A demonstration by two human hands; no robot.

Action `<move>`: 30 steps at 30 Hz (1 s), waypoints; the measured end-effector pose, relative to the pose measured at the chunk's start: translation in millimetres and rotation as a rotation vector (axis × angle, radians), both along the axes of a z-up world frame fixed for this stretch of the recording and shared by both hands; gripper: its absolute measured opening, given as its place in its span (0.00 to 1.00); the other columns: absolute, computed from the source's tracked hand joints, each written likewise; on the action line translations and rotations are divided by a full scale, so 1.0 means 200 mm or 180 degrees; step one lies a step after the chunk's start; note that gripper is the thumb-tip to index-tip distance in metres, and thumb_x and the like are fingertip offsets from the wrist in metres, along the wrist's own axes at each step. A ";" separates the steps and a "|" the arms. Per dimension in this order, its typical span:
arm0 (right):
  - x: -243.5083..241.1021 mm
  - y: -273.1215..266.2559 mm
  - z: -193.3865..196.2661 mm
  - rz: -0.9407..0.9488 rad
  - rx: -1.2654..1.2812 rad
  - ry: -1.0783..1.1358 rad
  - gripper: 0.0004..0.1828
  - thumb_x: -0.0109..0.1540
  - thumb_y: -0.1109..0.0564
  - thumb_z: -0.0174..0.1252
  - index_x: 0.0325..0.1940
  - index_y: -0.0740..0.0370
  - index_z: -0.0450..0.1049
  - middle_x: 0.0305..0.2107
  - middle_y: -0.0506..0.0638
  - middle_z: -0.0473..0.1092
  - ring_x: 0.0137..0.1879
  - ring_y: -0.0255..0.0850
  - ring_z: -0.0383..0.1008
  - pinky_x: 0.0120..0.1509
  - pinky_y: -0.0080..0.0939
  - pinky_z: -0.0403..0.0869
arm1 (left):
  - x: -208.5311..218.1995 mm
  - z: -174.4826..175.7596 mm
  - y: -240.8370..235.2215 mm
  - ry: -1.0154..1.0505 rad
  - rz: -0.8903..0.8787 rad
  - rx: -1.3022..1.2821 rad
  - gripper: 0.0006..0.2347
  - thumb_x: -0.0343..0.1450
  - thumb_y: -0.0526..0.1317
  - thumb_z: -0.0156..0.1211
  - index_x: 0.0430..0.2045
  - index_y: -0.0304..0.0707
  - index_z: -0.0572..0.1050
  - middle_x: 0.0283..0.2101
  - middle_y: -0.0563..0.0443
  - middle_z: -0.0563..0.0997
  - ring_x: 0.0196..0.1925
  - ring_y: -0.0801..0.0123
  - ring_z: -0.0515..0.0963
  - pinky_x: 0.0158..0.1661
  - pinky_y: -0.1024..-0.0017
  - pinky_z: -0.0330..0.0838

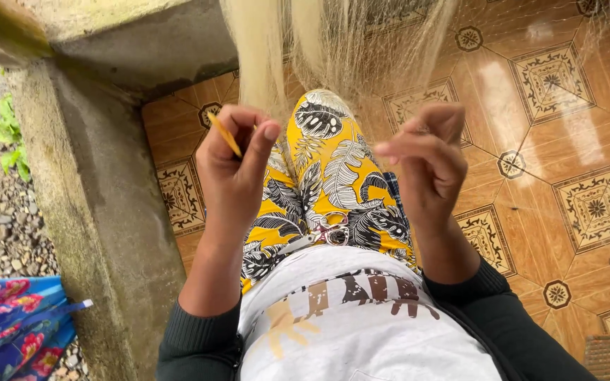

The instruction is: Repairing or weaving a fine mesh fishing net using a netting needle shuttle.

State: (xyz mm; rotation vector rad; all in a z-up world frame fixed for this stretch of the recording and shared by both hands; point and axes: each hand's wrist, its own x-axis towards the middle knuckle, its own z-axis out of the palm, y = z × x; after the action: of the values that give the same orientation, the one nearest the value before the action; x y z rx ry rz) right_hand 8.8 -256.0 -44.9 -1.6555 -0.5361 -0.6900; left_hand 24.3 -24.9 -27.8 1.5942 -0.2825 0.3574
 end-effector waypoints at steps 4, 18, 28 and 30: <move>0.06 -0.04 -0.06 -0.0350 -0.0529 -0.0219 0.12 0.66 0.59 0.50 0.44 0.54 0.81 0.32 0.43 0.53 0.48 0.41 0.51 0.59 0.43 0.58 | -0.06 0.01 -0.05 -0.0055 -0.0017 0.0135 0.08 0.76 0.37 0.62 0.28 0.34 0.76 0.21 0.55 0.68 0.21 0.79 0.62 0.25 0.79 0.58; 0.07 -0.03 -0.07 -0.0462 -0.0434 -0.0121 0.09 0.69 0.61 0.53 0.48 0.54 0.77 0.48 0.51 0.60 0.41 0.35 0.53 0.43 0.33 0.60 | -0.04 -0.02 -0.06 0.0090 -0.0015 -0.0308 0.06 0.77 0.37 0.61 0.31 0.33 0.76 0.26 0.54 0.72 0.24 0.82 0.62 0.28 0.81 0.59; 0.03 0.00 -0.01 -0.0248 -0.0564 0.0217 0.20 0.67 0.60 0.49 0.65 0.61 0.63 0.53 0.53 0.63 0.38 0.31 0.55 0.42 0.27 0.62 | -0.20 -0.01 -0.08 0.0440 -0.0445 -0.0452 0.06 0.76 0.40 0.59 0.33 0.39 0.72 0.35 0.55 0.75 0.36 0.75 0.73 0.39 0.78 0.67; 0.07 -0.01 -0.03 -0.0152 -0.0459 0.0085 0.18 0.67 0.59 0.52 0.62 0.63 0.67 0.49 0.55 0.64 0.39 0.35 0.58 0.42 0.31 0.64 | -0.16 0.00 -0.08 0.0306 -0.0321 -0.0455 0.05 0.75 0.38 0.61 0.32 0.36 0.75 0.29 0.53 0.74 0.29 0.78 0.68 0.32 0.80 0.63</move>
State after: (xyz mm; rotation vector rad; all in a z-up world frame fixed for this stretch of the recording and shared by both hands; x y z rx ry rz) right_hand 22.5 -258.4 -51.3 -1.8147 -0.5391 -0.6761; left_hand -7.6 -40.2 -28.5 1.4462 -0.2568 0.2174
